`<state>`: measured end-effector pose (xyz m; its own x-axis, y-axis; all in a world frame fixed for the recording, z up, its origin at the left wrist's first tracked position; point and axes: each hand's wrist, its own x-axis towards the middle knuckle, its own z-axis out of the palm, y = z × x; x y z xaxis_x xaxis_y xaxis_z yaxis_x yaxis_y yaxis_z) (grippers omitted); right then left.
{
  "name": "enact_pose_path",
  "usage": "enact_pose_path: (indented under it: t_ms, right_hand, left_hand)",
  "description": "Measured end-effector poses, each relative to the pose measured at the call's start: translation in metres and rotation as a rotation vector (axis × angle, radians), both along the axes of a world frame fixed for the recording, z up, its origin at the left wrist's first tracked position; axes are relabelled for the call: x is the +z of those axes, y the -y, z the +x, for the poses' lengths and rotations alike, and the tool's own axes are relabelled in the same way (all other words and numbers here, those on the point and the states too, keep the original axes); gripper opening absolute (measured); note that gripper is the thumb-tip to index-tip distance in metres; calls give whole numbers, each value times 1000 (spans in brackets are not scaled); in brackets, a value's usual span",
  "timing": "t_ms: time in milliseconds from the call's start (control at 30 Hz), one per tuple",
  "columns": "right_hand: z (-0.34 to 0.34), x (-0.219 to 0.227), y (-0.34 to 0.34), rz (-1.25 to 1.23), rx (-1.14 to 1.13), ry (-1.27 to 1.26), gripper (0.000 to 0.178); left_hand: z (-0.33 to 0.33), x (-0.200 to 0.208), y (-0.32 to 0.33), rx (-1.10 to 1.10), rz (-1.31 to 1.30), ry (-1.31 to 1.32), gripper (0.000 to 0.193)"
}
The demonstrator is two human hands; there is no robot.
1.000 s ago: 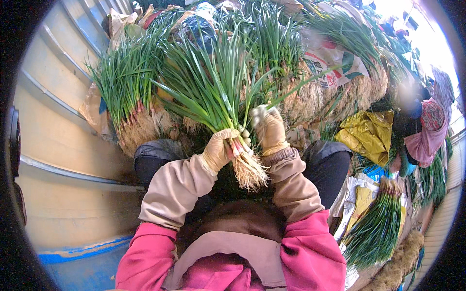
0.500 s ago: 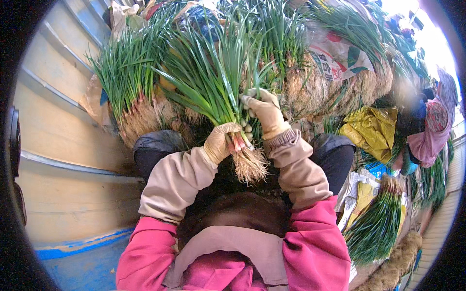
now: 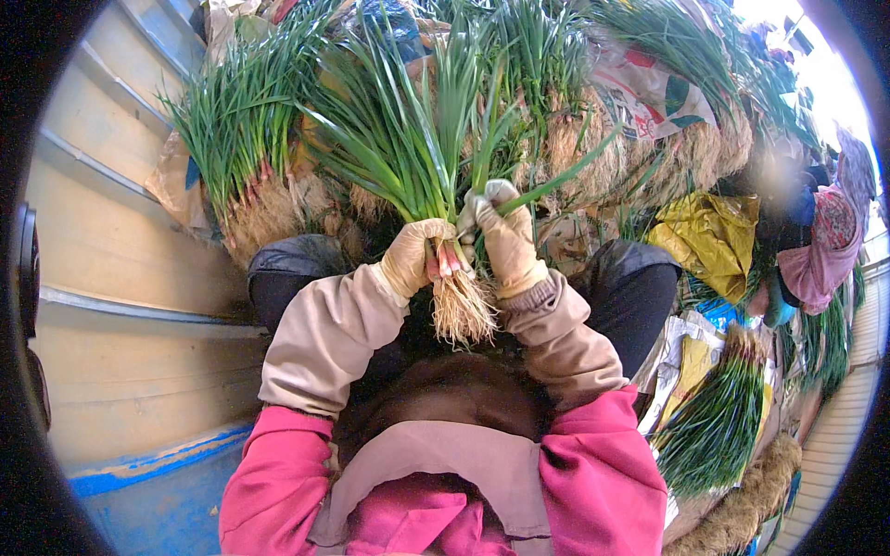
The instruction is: The person gathers green onions from a large pile, aligns them by the roots, and ties them into bundles using a thin strip. The person repeats this process, placing finished bundles aside.
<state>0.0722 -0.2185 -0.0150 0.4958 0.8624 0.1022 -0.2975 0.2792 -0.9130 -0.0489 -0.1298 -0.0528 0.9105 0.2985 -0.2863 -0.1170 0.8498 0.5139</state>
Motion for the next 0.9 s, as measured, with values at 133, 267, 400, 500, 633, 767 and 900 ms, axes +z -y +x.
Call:
enact_pose_path:
  t_ms: [133, 267, 400, 500, 633, 767, 900]
  right_hand:
    - [18, -6, 2, 122, -12, -424, 3]
    - [32, -22, -5, 189, 96, -569, 7]
    - [95, -43, -7, 309, 118, -807, 2]
    - [119, -24, 13, 216, -90, -485, 5]
    - [19, 5, 17, -186, 49, -120, 14]
    - [-5, -25, 8, -175, -70, 75, 10]
    - [12, -18, 19, -83, 19, -276, 11]
  left_hand:
    - [0, 14, 7, -14, -31, -65, 25]
    - [1, 18, 4, -32, -16, -31, 29]
    - [-8, 8, 0, -72, 27, -83, 24]
    - [-10, 8, -1, -57, 21, -99, 20]
    - [-2, 12, 9, 1, 118, -83, 19]
    - [1, 5, 6, -48, 157, -52, 16]
    - [-4, 34, 16, 66, 150, -62, 22]
